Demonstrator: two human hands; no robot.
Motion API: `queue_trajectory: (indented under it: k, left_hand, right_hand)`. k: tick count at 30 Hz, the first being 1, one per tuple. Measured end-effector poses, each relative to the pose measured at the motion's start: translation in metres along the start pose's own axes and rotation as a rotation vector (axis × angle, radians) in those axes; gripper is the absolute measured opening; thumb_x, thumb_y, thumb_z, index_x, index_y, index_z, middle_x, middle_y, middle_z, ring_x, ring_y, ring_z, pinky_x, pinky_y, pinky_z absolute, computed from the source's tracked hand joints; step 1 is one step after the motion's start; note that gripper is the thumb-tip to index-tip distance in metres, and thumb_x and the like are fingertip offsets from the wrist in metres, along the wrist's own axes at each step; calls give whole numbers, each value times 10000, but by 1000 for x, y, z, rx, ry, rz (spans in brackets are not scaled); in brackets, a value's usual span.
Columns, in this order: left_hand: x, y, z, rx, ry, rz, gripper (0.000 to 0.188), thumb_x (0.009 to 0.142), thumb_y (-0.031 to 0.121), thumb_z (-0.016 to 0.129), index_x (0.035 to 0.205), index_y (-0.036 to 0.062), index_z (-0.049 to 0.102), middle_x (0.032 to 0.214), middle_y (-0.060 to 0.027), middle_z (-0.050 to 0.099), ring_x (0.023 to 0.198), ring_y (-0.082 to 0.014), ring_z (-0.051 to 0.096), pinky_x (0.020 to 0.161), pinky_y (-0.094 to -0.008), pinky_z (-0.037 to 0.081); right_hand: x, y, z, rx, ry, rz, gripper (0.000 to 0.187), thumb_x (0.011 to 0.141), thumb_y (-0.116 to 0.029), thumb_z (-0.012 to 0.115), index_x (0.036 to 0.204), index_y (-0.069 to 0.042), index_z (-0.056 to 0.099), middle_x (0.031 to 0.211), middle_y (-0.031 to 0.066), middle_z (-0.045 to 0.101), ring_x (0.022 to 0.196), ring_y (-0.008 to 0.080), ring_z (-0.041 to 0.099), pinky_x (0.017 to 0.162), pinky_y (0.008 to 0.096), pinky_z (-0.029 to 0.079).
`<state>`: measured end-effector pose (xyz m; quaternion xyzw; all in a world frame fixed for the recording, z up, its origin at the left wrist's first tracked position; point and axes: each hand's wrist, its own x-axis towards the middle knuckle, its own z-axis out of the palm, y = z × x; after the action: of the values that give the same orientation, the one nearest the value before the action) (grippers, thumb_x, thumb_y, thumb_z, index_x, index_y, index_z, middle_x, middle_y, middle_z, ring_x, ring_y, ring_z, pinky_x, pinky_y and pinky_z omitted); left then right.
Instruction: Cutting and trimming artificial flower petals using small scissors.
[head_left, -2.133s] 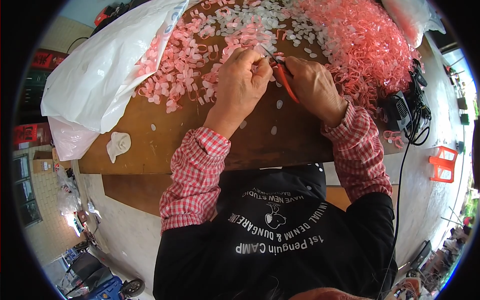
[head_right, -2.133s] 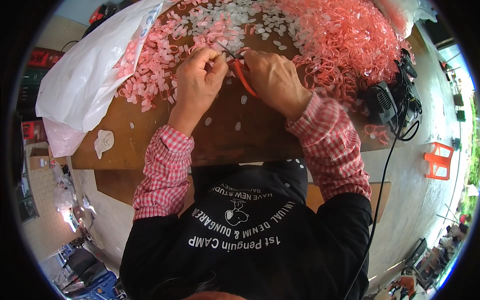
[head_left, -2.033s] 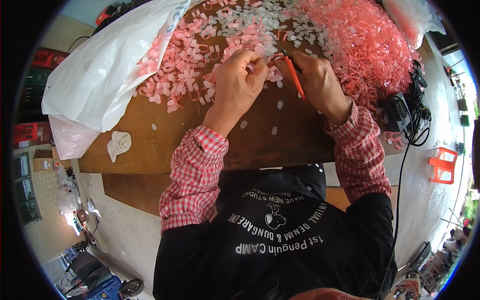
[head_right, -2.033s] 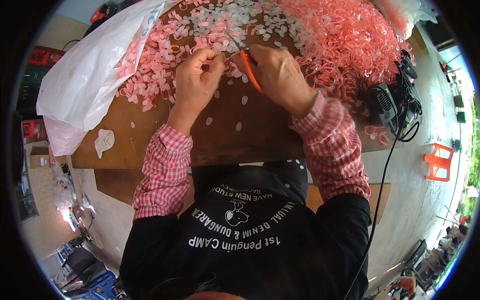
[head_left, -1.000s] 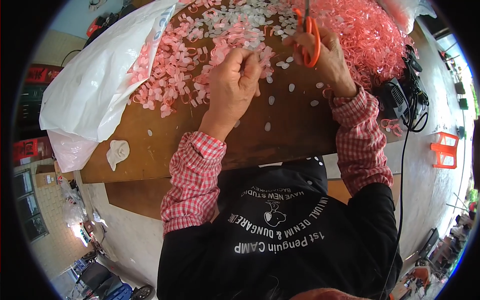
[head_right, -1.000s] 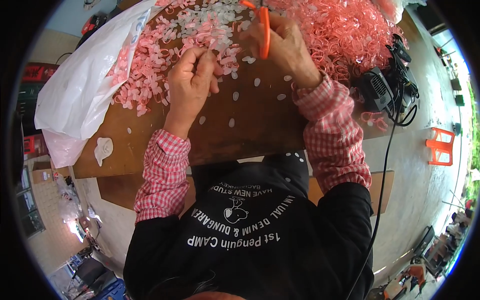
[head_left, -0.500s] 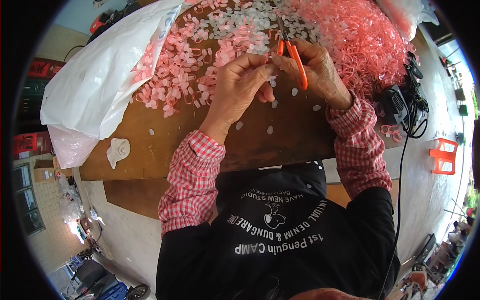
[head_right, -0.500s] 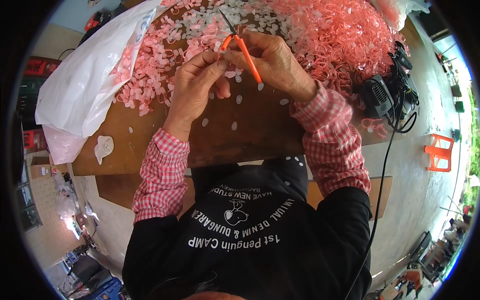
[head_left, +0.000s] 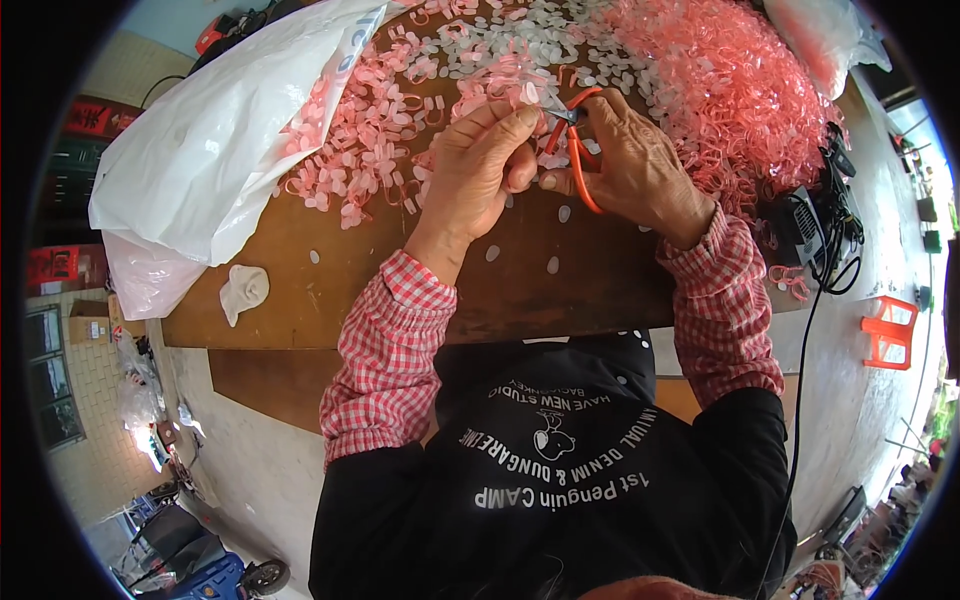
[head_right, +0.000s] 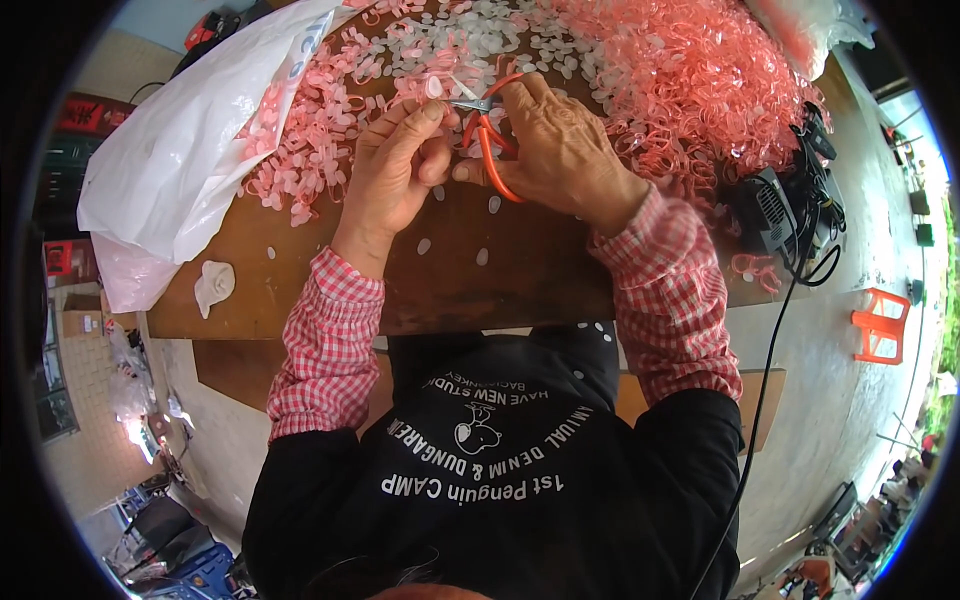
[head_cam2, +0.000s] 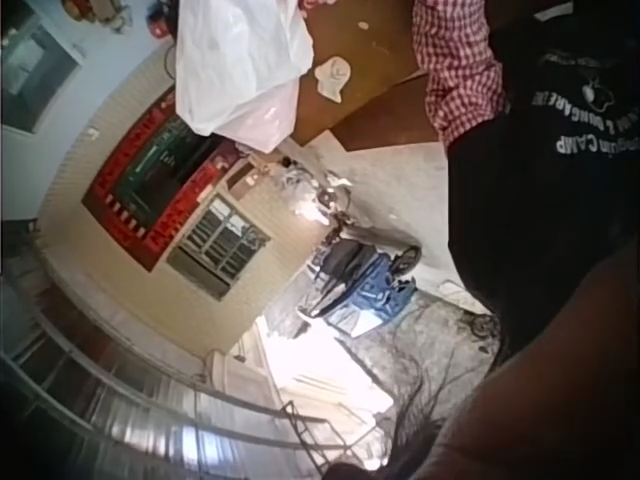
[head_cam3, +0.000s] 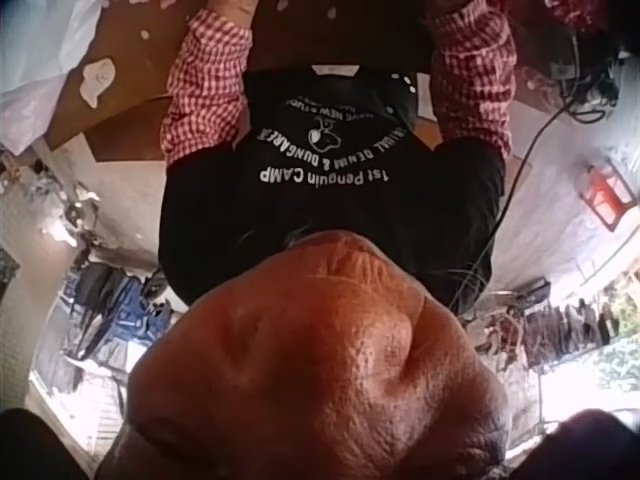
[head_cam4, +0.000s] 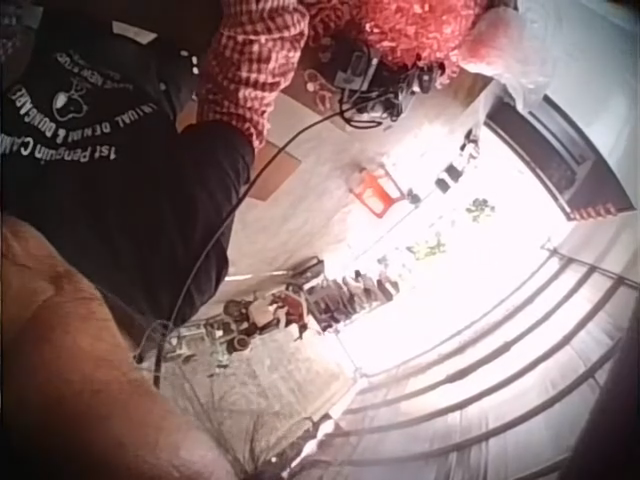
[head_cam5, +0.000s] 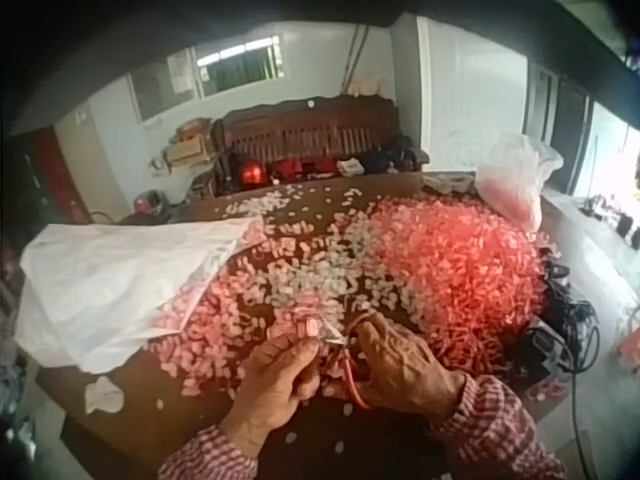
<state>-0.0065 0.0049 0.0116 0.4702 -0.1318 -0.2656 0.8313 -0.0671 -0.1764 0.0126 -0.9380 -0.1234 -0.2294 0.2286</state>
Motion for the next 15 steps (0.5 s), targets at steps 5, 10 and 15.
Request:
queue_trajectory:
  k: [5, 10, 15]
  left_hand:
    - [1, 1, -4, 81, -83, -43, 150, 959, 196, 593, 952, 53, 639, 806, 9, 613, 527, -69, 426, 466, -211, 303]
    - [2, 6, -5, 196, -130, -110, 224, 951, 256, 608, 918, 37, 643, 775, 3, 603, 512, -51, 438, 461, -204, 328]
    - [4, 7, -8, 313, -146, -94, 235, 953, 266, 604, 928, 35, 638, 763, 8, 592, 504, -50, 427, 459, -198, 322]
  right_hand:
    - [-2, 4, 0, 32, -24, -39, 729, 714, -465, 793, 1122, 46, 472, 959, 211, 534, 825, 390, 590, 711, 443, 485]
    - [-4, 5, 1, 57, -19, -63, 748, 713, -528, 773, 1083, 59, 495, 948, 220, 544, 809, 387, 605, 713, 453, 493]
    - [-4, 1, -3, 40, -108, -31, 744, 729, -421, 800, 1187, 46, 446, 1019, 205, 538, 904, 392, 598, 753, 443, 504]
